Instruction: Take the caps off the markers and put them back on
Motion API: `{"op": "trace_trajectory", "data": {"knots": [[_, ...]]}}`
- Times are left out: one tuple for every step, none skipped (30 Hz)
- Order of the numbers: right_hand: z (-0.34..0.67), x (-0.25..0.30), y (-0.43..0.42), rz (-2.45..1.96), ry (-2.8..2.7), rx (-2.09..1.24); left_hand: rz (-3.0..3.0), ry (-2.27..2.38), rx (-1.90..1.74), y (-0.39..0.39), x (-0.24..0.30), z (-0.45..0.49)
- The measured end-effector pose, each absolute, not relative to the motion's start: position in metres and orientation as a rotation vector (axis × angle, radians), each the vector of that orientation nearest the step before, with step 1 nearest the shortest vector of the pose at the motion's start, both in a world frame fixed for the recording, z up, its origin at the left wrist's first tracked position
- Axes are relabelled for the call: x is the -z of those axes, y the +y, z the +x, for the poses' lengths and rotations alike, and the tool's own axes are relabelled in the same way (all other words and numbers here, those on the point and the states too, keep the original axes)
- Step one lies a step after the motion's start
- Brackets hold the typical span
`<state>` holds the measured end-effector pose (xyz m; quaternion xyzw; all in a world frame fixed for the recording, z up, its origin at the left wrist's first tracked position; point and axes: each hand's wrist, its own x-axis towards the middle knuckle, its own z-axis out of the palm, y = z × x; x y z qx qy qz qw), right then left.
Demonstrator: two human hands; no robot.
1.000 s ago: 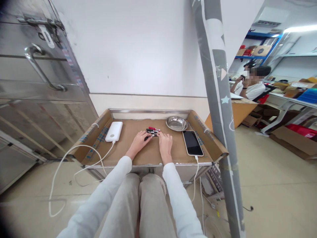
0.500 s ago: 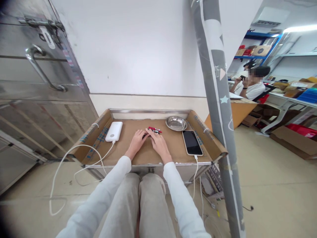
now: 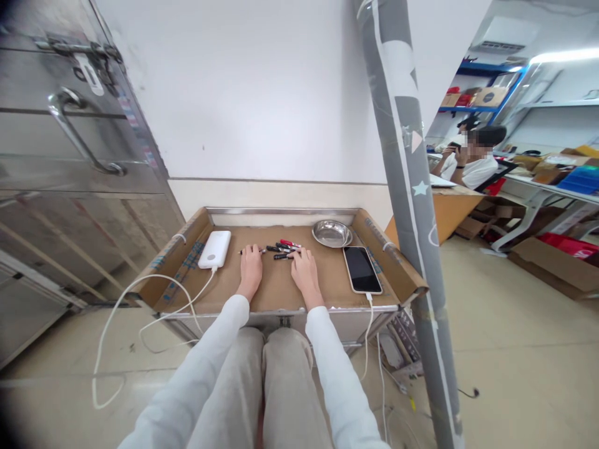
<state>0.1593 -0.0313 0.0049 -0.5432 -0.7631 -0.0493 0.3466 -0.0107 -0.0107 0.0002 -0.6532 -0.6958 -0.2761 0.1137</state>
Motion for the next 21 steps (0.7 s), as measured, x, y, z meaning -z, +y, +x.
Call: {"op": "trace_trajectory", "data": {"knots": [[0.159,-0.005,-0.032,-1.426,-1.977,0.141,-1.925,-2.046,0.798,-0.011,0.000,-0.010],[0.159,-0.005,-0.032,-1.440,-1.973,0.154,-1.932,-2.044,0.802,-0.011,0.000,-0.010],[0.159,-0.005,-0.032,-1.450,-1.973,0.166,-1.940,-2.034,0.820,-0.011,-0.001,-0.010],[0.159,-0.005,-0.032,-1.460,-1.974,0.175,-1.958,-2.010,0.850,-0.011,-0.001,-0.009],[0.159,-0.004,-0.031,-1.470,-1.978,0.183,-1.995,-1.968,0.889,-0.012,-0.002,-0.009],[0.160,-0.003,-0.031,-1.481,-1.983,0.189,-2.056,-1.904,0.933,-0.012,-0.003,-0.008],[0.160,-0.002,-0.030,-1.492,-1.989,0.192,-2.143,-1.817,0.974,-0.013,-0.004,-0.007],[0.160,0.000,-0.029,-1.502,-1.996,0.194,-2.249,-1.712,1.005,-0.013,-0.005,-0.006],[0.160,0.001,-0.028,-1.510,-2.003,0.194,-2.360,-1.603,1.026,-0.014,-0.006,-0.005],[0.160,0.002,-0.027,-1.516,-2.009,0.195,-2.461,-1.507,1.039,-0.014,-0.006,-0.004],[0.160,0.003,-0.027,-1.519,-2.012,0.199,-2.540,-1.437,1.046,-0.014,-0.007,-0.004],[0.160,0.004,-0.026,-1.521,-2.011,0.206,-2.594,-1.399,1.051,-0.014,-0.007,-0.003],[0.160,0.004,-0.026,-1.523,-2.004,0.214,-2.628,-1.388,1.052,-0.014,-0.006,-0.003],[0.161,0.005,-0.026,-1.524,-1.993,0.222,-2.645,-1.398,1.052,-0.014,-0.005,-0.003],[0.161,0.006,-0.025,-1.526,-1.980,0.227,-2.652,-1.418,1.049,-0.013,-0.005,-0.003],[0.161,0.006,-0.025,-1.526,-1.966,0.227,-2.655,-1.440,1.043,-0.013,-0.004,-0.003],[0.162,0.007,-0.024,-1.522,-1.956,0.222,-2.656,-1.459,1.036,-0.012,-0.004,-0.003],[0.162,0.008,-0.023,-1.514,-1.949,0.212,-2.655,-1.477,1.031,-0.012,-0.004,-0.003],[0.162,0.009,-0.022,-1.500,-1.944,0.196,-2.654,-1.493,1.026,-0.012,-0.004,-0.003],[0.162,0.011,-0.020,-1.478,-1.939,0.173,-2.651,-1.510,1.020,-0.011,-0.004,-0.002],[0.163,0.012,-0.019,-1.448,-1.935,0.143,-2.645,-1.528,1.012,-0.011,-0.005,-0.001]]}}
